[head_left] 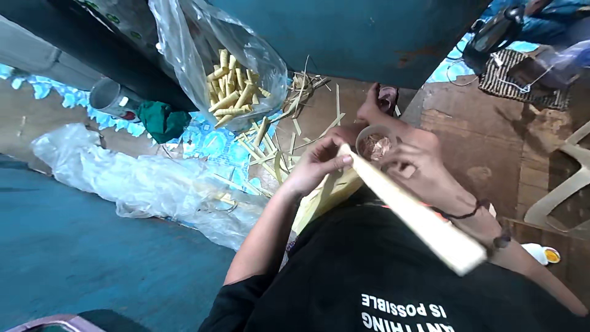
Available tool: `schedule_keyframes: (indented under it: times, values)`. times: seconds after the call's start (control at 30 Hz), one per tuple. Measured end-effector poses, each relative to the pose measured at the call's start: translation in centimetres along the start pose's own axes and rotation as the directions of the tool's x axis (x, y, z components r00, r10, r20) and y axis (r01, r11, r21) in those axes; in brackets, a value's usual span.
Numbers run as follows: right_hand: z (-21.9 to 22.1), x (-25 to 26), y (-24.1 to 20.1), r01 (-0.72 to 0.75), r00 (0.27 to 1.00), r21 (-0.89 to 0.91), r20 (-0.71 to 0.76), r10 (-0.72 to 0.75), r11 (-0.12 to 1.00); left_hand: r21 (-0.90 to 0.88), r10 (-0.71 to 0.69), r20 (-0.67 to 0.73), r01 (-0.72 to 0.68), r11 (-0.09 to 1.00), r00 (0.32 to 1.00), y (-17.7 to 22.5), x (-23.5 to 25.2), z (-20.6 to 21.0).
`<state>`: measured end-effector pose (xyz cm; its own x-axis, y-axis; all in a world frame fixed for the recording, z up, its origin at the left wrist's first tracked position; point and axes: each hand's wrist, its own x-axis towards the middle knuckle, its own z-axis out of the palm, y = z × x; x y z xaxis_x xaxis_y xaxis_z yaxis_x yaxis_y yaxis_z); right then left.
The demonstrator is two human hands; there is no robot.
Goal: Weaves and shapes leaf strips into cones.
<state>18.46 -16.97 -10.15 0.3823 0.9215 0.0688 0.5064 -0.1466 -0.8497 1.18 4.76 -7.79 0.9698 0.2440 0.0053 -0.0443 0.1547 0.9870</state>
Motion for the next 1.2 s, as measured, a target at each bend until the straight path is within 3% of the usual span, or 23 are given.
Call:
schedule_keyframes:
  times: [0.03, 0.1, 0.17, 0.23, 0.37, 0.47, 0.57, 0.7, 0.83, 0.9, 1.03, 1.13, 1.2]
  values:
    - [0.5, -1.2, 2.5, -0.106, 0.987, -0.072, 0.114, 0.114, 0.992, 0.029, 0.005, -0.052, -0.004, 1.000, 0.999, 0.1, 0.1, -0.7]
    - [1.3, -3.4, 5.5, -0.274, 0.866, -0.211, 0.370, 0.336, 0.938, 0.066, 0.015, -0.173, -0.004, 0.998, 0.985, 0.3, 0.3, -1.7]
    - [1.6, -3.5, 5.0, -0.261, 0.760, -0.359, 0.495, 0.420, 0.896, 0.052, 0.001, -0.294, 0.015, 0.999, 0.956, 0.4, 0.4, -2.1]
    - [1.3, -3.7, 5.2, -0.190, 0.800, -0.367, 0.481, 0.360, 0.911, -0.004, 0.012, -0.414, -0.015, 1.000, 0.910, 0.1, 0.7, -1.9]
    - [0.6, -2.8, 3.5, -0.268, 0.883, -0.244, 0.326, 0.339, 0.932, -0.191, -0.074, -0.611, -0.055, 0.980, 0.788, -0.2, 1.4, -0.3]
    - [0.8, -1.6, 1.6, -0.219, 0.969, -0.282, 0.050, 0.243, 0.934, -0.197, -0.127, -0.493, 0.032, 0.980, 0.861, 0.1, 0.8, 1.1]
    - [1.3, -0.3, -0.8, -0.075, 0.990, -0.338, -0.141, 0.028, 0.938, -0.144, -0.138, -0.411, 0.085, 0.986, 0.901, 0.6, 0.3, 2.7]
    - [2.0, 1.3, -3.9, 0.096, 0.957, -0.328, -0.231, -0.178, 0.940, -0.184, -0.133, -0.359, 0.070, 0.980, 0.924, 1.0, 0.5, 3.9]
    - [2.8, 2.4, -4.8, 0.067, 0.972, -0.300, -0.196, -0.130, 0.952, -0.244, -0.164, -0.185, 0.116, 0.963, 0.969, -0.1, 0.6, 5.5]
    - [2.8, 2.5, -4.4, 0.052, 0.977, -0.274, -0.184, -0.105, 0.960, -0.233, -0.172, -0.173, 0.129, 0.964, 0.970, -0.3, 0.6, 5.6]
    - [2.0, 0.8, -1.9, 0.051, 0.992, -0.244, -0.097, -0.077, 0.968, -0.090, -0.078, -0.303, 0.053, 0.995, 0.950, 0.6, 0.9, 1.3]
    - [1.1, -1.4, 0.3, -0.043, 0.987, -0.205, 0.146, 0.074, 0.978, -0.058, -0.018, -0.354, -0.002, 0.998, 0.935, 2.8, 0.7, -6.3]
    - [1.3, -2.5, 2.0, -0.128, 0.935, -0.210, 0.301, 0.189, 0.969, -0.057, 0.036, -0.600, -0.087, 0.995, 0.799, 3.2, 0.5, -12.0]
